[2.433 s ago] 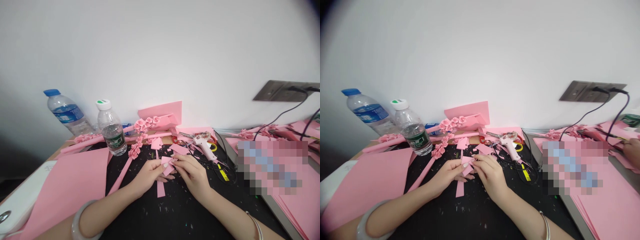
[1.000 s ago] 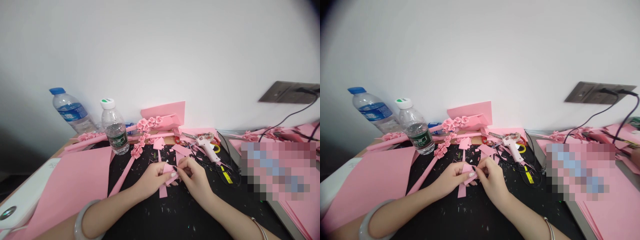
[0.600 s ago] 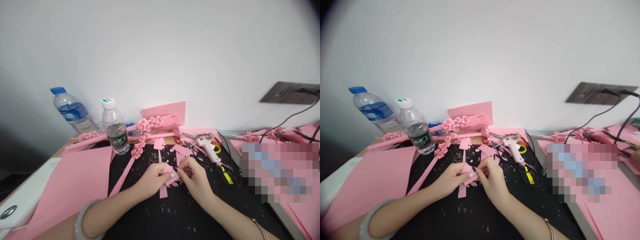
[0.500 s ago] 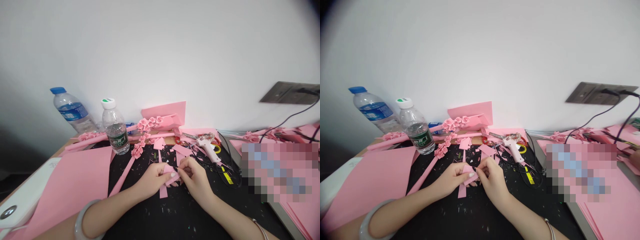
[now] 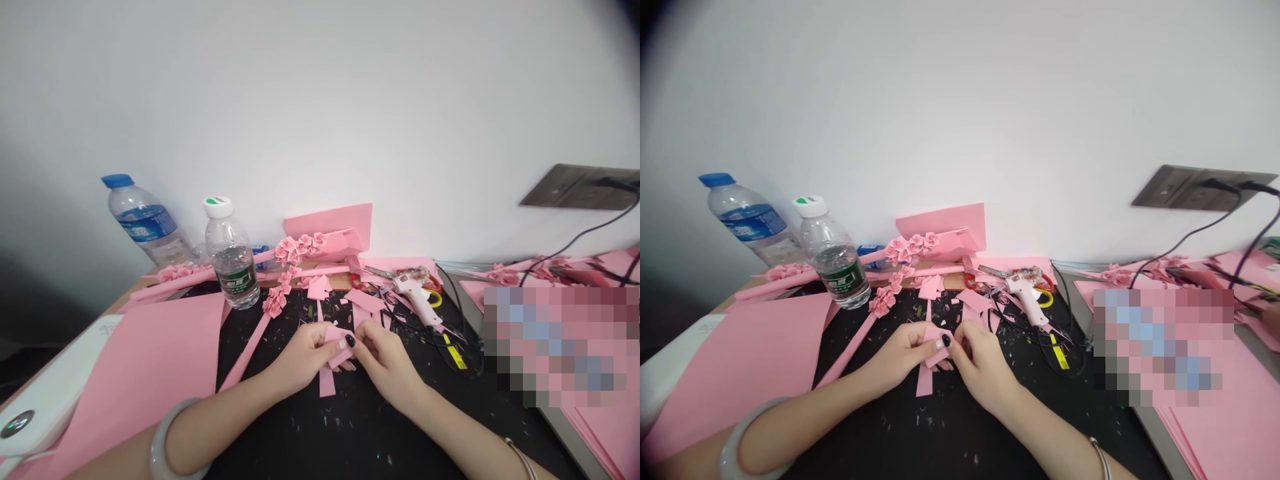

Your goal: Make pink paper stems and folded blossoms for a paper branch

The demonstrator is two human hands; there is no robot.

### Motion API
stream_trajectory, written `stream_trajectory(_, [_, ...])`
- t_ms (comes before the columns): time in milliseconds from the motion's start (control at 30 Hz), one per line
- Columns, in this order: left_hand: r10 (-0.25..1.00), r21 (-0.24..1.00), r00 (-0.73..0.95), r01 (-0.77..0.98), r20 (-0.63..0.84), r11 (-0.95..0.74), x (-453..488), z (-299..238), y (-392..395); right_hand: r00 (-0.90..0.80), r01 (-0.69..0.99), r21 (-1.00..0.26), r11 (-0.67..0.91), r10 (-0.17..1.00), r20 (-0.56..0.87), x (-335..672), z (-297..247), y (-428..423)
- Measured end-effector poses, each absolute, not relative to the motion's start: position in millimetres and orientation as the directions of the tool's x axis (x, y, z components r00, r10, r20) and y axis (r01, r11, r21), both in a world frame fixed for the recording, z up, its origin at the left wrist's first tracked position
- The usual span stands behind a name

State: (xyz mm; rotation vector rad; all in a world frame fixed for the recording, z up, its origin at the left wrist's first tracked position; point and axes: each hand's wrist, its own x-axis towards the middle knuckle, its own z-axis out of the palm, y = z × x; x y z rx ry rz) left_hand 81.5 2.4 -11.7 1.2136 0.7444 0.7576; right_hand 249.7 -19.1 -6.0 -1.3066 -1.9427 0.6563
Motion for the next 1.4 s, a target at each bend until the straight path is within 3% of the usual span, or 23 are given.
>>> stream_trajectory(367, [0.861, 0.992, 0.507, -0.075, -0.049, 0.101, 80.3, -10.5, 5.5, -0.267, 0.502, -0.784, 0.365, 0.928, 0.261, 248.4, -6.3, -19.3])
stream_trajectory(500, [0.864, 0.997, 0.502, -0.032, -0.04, 0.065, 79.1, -8.8, 5.4, -0.215, 0.482, -0.803, 0.351, 0.936, 0.28, 250.8, -7.8, -18.1])
stream_trajectory(700, [0.839, 0.99, 0.528, 0.018, -0.127, 0.139, 79.8, -8.0, 3.9, -0.089, 0.441, -0.857, 0.266, 0.963, 0.253, 254.5, -9.6, -16.0])
stream_trajectory(933, [0.893, 0.999, 0.448, 0.023, -0.04, 0.033, 78.5, -8.4, 5.2, -0.042, 0.409, -0.863, 0.297, 0.951, 0.308, 255.0, -7.5, -14.5])
stream_trajectory(1100, [0.921, 0.997, 0.389, -0.045, -0.041, 0.064, 79.4, -8.8, 5.4, -0.1, 0.471, -0.81, 0.348, 0.934, 0.343, 253.2, -4.3, -17.2])
stream_trajectory(1400, [0.879, 0.967, 0.432, -0.06, -0.2, 0.25, 81.2, -4.3, 1.8, -0.072, 0.438, -0.833, 0.338, 0.937, 0.342, 249.7, -10.8, -16.7])
